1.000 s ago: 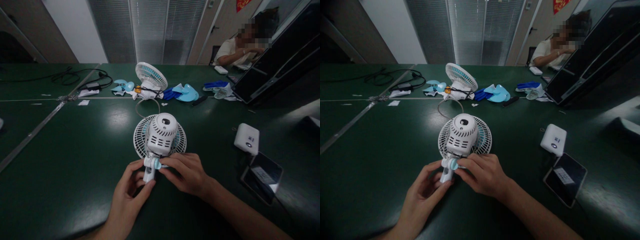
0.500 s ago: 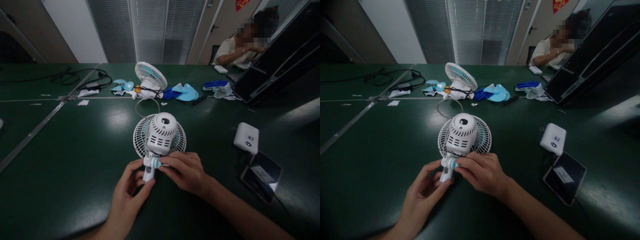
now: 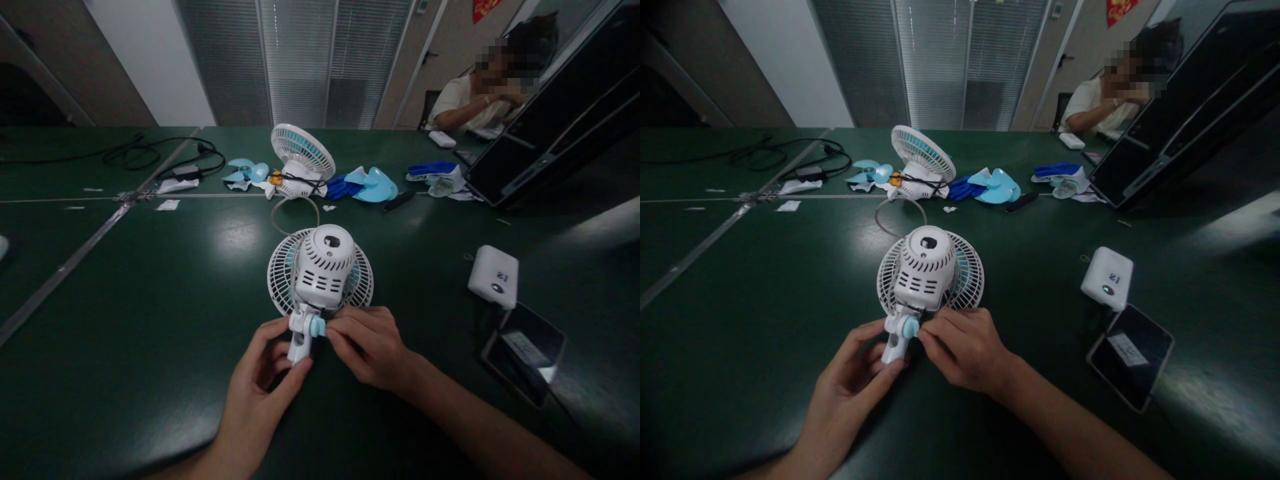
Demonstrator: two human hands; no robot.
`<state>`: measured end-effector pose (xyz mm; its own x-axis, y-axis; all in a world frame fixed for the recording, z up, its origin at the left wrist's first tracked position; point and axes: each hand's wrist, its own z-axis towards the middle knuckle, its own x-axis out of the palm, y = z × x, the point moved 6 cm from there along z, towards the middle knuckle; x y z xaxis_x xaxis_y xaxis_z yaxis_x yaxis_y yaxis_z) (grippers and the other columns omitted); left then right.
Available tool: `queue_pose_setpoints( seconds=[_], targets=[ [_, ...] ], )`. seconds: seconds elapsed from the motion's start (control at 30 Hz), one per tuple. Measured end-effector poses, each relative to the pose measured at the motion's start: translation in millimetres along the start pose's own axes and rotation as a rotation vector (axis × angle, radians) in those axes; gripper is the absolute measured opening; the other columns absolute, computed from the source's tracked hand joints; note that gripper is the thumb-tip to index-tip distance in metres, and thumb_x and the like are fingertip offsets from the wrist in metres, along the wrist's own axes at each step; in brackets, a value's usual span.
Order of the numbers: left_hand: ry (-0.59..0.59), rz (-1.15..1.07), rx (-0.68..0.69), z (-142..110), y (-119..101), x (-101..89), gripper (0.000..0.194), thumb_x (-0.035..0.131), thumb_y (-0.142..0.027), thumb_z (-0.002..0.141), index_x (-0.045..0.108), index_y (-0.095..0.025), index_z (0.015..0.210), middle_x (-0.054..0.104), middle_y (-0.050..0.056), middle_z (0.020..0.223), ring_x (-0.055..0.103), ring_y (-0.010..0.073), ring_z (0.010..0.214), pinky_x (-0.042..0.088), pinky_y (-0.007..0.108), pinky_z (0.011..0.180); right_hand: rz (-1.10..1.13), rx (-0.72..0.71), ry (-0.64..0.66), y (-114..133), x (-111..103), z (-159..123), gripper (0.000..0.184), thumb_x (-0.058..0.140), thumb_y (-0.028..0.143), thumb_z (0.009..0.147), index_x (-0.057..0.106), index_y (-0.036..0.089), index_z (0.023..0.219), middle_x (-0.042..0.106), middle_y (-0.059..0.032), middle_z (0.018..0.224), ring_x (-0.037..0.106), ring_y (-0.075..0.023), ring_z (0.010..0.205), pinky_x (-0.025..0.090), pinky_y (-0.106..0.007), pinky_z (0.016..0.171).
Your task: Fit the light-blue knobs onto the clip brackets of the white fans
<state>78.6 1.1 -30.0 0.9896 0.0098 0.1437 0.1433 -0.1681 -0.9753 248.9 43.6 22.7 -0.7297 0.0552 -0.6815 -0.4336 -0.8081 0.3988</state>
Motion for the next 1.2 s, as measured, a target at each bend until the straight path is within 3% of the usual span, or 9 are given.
queue_pose_setpoints(
  seconds=[0.1,0.27,0.43,0.77,0.93,1.07,1.2],
  targets=[
    [-0.019,0.007,0.002,1.3,-2.0,-0.3,0.042,0.081,-0.031,0.084,0.06,-0.025,0.119,0.071,0.003,0.115,0.07,0.0134,0.095,0.057,0.021,0.084,-0.021,-0.067,-0.028,5.9,-1.9,-2.4,0.011,0.055,0.017,0.098,0.066,0.017,0.101,0.071,-0.0005,0.083,0.064,-0.0108,0.066,0.044,-0.027,0.058],
    [-0.031,0.023,-0.008,1.6,-0.9,-2.1,0.044,0.081,-0.032,0.083,0.059,-0.025,0.121,0.073,0.002,0.108,0.07,0.0127,0.09,0.057,0.02,0.082,0.031,-0.072,-0.094,6.8,-8.5,-3.3,0.025,0.057,0.011,0.095,0.064,0.015,0.118,0.074,-0.0028,0.095,0.069,-0.0107,0.076,0.049,-0.025,0.064],
    [-0.035,0.03,-0.035,0.1,3.2,-2.7,0.052,0.08,-0.035,0.084,0.055,-0.025,0.129,0.075,0.002,0.101,0.07,0.0142,0.091,0.057,0.022,0.086,0.008,0.012,-0.083,0.4,-6.8,-3.1,0.018,0.058,0.013,0.095,0.066,0.017,0.109,0.073,-0.0016,0.09,0.067,-0.0117,0.071,0.049,-0.027,0.064],
    [0.001,0.07,0.03,0.9,6.3,-3.7,0.054,0.074,-0.031,0.09,0.056,-0.034,0.14,0.066,0.005,0.135,0.071,0.0181,0.109,0.057,0.026,0.096,0.009,-0.038,-0.068,9.0,-3.7,-1.1,0.016,0.058,0.013,0.092,0.068,0.018,0.104,0.073,-0.0013,0.083,0.066,-0.0117,0.065,0.049,-0.026,0.058],
    [-0.002,0.094,0.068,0.6,1.3,-3.5,0.05,0.075,-0.028,0.089,0.06,-0.038,0.136,0.065,0.0,0.133,0.07,0.0153,0.107,0.058,0.022,0.094,0.021,-0.057,-0.118,12.4,-8.0,-2.2,0.028,0.059,0.009,0.092,0.065,0.016,0.118,0.076,-0.0027,0.094,0.069,-0.0115,0.073,0.053,-0.025,0.064],
    [0.004,0.096,0.063,0.6,0.8,-3.7,0.05,0.075,-0.027,0.09,0.06,-0.039,0.136,0.065,-0.001,0.129,0.069,0.0137,0.103,0.058,0.019,0.091,-0.036,0.034,-0.13,4.5,-7.8,-2.3,0.019,0.06,0.012,0.092,0.068,0.018,0.109,0.074,-0.0007,0.086,0.067,-0.0113,0.067,0.051,-0.026,0.061],
    [0.004,0.073,0.065,0.1,1.6,-3.8,0.049,0.073,-0.028,0.091,0.059,-0.039,0.137,0.063,-0.001,0.132,0.069,0.0138,0.107,0.056,0.02,0.094,-0.008,-0.026,-0.112,11.9,-5.0,-0.3,0.016,0.061,0.012,0.091,0.068,0.017,0.104,0.074,-0.0006,0.084,0.067,-0.0113,0.067,0.051,-0.026,0.06]
  ],
)
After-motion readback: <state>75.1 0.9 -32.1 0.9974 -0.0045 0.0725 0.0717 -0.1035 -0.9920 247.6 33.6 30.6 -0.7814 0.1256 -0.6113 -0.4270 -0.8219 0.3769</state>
